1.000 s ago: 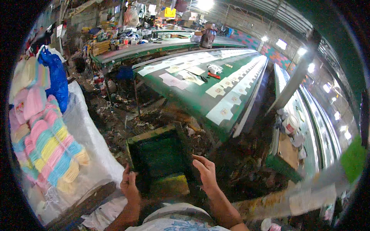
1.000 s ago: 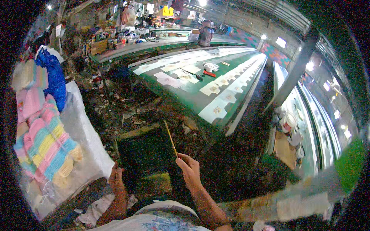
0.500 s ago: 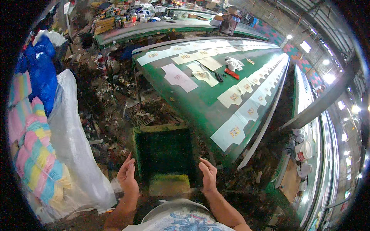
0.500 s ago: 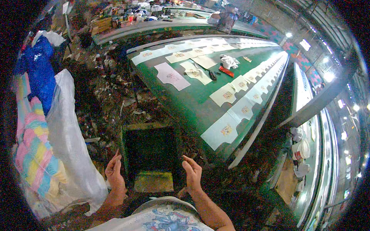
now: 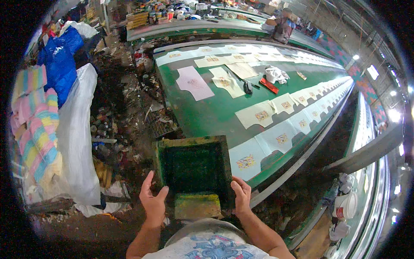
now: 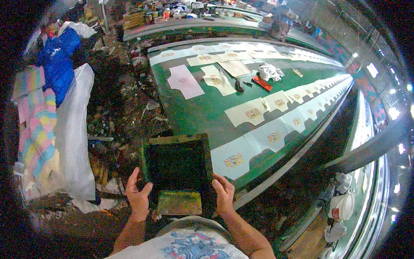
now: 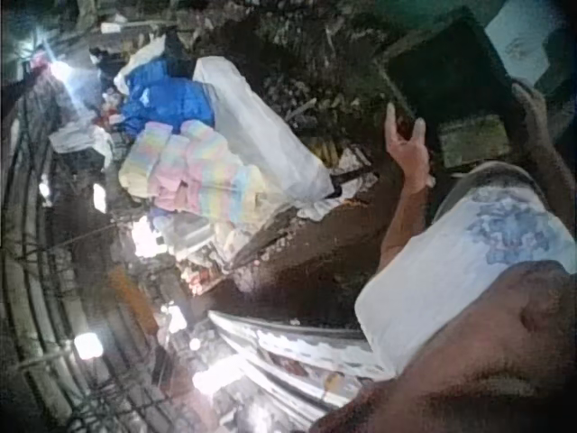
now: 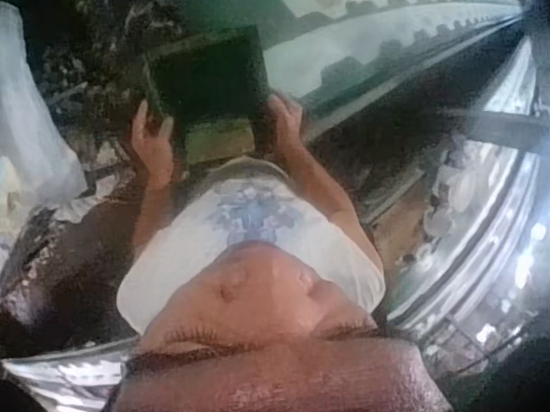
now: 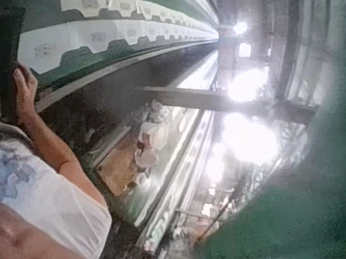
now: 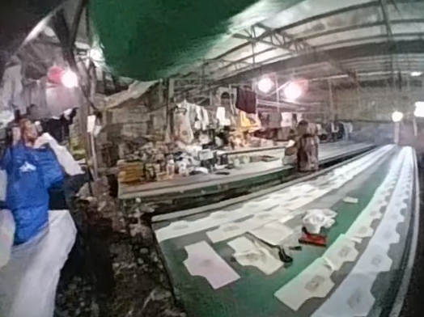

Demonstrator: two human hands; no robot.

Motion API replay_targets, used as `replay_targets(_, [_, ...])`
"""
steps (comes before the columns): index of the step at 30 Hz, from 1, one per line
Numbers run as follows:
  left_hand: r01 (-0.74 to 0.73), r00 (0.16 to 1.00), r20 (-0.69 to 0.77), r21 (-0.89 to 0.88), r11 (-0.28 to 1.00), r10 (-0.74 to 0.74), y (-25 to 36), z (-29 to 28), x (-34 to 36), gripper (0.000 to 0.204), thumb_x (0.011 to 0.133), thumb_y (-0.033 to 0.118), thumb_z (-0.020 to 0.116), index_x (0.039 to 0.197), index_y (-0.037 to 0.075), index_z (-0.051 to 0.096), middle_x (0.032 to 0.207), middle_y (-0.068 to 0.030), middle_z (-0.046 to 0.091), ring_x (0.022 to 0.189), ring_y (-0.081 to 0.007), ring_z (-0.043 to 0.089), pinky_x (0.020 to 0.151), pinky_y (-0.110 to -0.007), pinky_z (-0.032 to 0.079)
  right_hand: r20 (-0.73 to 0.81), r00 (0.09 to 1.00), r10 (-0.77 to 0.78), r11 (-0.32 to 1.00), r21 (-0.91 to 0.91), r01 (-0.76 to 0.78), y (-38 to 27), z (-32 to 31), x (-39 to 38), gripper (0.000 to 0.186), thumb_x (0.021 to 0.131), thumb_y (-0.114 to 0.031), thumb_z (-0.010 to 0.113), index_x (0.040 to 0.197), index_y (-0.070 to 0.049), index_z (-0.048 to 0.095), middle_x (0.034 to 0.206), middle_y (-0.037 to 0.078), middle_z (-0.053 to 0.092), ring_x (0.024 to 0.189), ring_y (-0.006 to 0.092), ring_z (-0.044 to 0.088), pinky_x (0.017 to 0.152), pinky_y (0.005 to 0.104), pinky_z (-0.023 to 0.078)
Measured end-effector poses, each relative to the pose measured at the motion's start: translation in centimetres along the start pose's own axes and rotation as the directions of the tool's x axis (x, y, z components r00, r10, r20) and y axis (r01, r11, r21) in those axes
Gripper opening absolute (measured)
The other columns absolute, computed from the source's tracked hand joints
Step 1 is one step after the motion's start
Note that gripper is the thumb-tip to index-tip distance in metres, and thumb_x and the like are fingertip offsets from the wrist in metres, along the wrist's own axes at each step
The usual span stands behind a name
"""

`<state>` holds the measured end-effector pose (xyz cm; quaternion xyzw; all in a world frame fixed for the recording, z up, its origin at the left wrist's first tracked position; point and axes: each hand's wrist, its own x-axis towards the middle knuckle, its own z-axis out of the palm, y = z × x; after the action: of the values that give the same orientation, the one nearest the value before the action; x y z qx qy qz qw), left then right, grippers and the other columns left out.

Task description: The person holds a screen-printing frame and repeatedly uses a squeegee to pull green ink across the mesh onto a long strip of paper moving along a conveyor. The person occasionally repositions the frame and continues the same pulling motion along the strip.

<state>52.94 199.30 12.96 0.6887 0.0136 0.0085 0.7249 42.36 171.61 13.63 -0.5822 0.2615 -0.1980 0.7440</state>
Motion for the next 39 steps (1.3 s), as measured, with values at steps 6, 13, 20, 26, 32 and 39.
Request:
replay_targets(6, [-0.085, 0.996, -0.001, 0.271, 0.959, 0.089, -1.6, 4.0, -7.1, 0.088, 0.078, -0.014, 0.079, 0.162, -0.003, 0.056, 0.159, -0.0120, 0.064, 0.142, -0.0242, 0.062, 0.124, -0.038, 0.045, 0.113, 0.977, 0.183, 0.983, -0.045, -0.179, -1.3, -8.7, 0.0, 0.048, 0.105, -0.024, 0.076, 0.142, 0.006, 0.073, 0.115, 0.000, 0.072, 0.104, 0.0089, 0.061, 0.094, 0.0269, 0.048])
replay_targets(13, [0.010, 0.990, -0.139, 0.295, 0.955, 0.032, -2.2, -1.2, -9.7, 0.082, 0.079, -0.012, 0.079, 0.158, 0.003, 0.064, 0.151, -0.0079, 0.070, 0.130, -0.0203, 0.066, 0.115, -0.037, 0.049, 0.485, 0.851, 0.202, 0.975, -0.177, -0.131, 1.0, -8.9, -0.5, 0.055, 0.113, -0.025, 0.066, 0.159, 0.004, 0.060, 0.143, 0.014, 0.073, 0.132, 0.0198, 0.065, 0.115, 0.0355, 0.049])
replay_targets(20, [0.005, 0.976, -0.213, 0.243, 0.970, 0.048, -2.8, -5.7, -10.3, 0.075, 0.081, -0.012, 0.079, 0.154, 0.000, 0.067, 0.142, -0.0056, 0.073, 0.126, -0.0183, 0.066, 0.114, -0.036, 0.049, 0.741, 0.612, 0.275, 0.961, -0.229, -0.154, 1.0, -7.0, -1.2, 0.073, 0.110, -0.010, 0.072, 0.174, 0.000, 0.038, 0.168, 0.014, 0.051, 0.153, 0.0227, 0.049, 0.128, 0.0388, 0.039])
replay_targets(26, [0.092, 0.965, -0.258, 0.196, 0.976, -0.039, -6.8, -9.7, -10.1, 0.068, 0.085, -0.011, 0.080, 0.151, -0.001, 0.068, 0.158, -0.0147, 0.067, 0.147, -0.0245, 0.061, 0.125, -0.041, 0.044, 0.790, 0.529, 0.311, 0.949, -0.283, -0.136, 3.0, -5.4, -2.0, 0.082, 0.107, -0.010, 0.074, 0.176, -0.001, 0.032, 0.173, 0.015, 0.047, 0.157, 0.0250, 0.045, 0.131, 0.0402, 0.036])
replay_targets(32, [0.079, 0.980, -0.191, 0.150, 0.986, -0.050, -8.3, -11.3, -10.0, 0.070, 0.083, -0.011, 0.080, 0.152, -0.001, 0.067, 0.160, -0.0165, 0.065, 0.148, -0.0261, 0.060, 0.127, -0.042, 0.042, 0.783, 0.518, 0.345, 0.937, -0.321, -0.139, 4.5, -4.8, -2.9, 0.089, 0.105, -0.018, 0.079, 0.177, -0.001, 0.030, 0.178, 0.018, 0.041, 0.165, 0.0276, 0.035, 0.136, 0.0419, 0.028])
replay_targets(39, [0.073, 0.980, -0.195, 0.171, 0.983, -0.039, -8.2, -11.7, -9.8, 0.074, 0.080, -0.013, 0.076, 0.152, -0.003, 0.066, 0.160, -0.0167, 0.065, 0.148, -0.0265, 0.061, 0.129, -0.042, 0.040, 0.798, 0.476, 0.369, 0.926, -0.360, -0.115, 3.9, -4.7, -2.7, 0.089, 0.106, -0.005, 0.073, 0.180, -0.002, 0.023, 0.178, 0.014, 0.038, 0.159, 0.0261, 0.042, 0.132, 0.0434, 0.033])
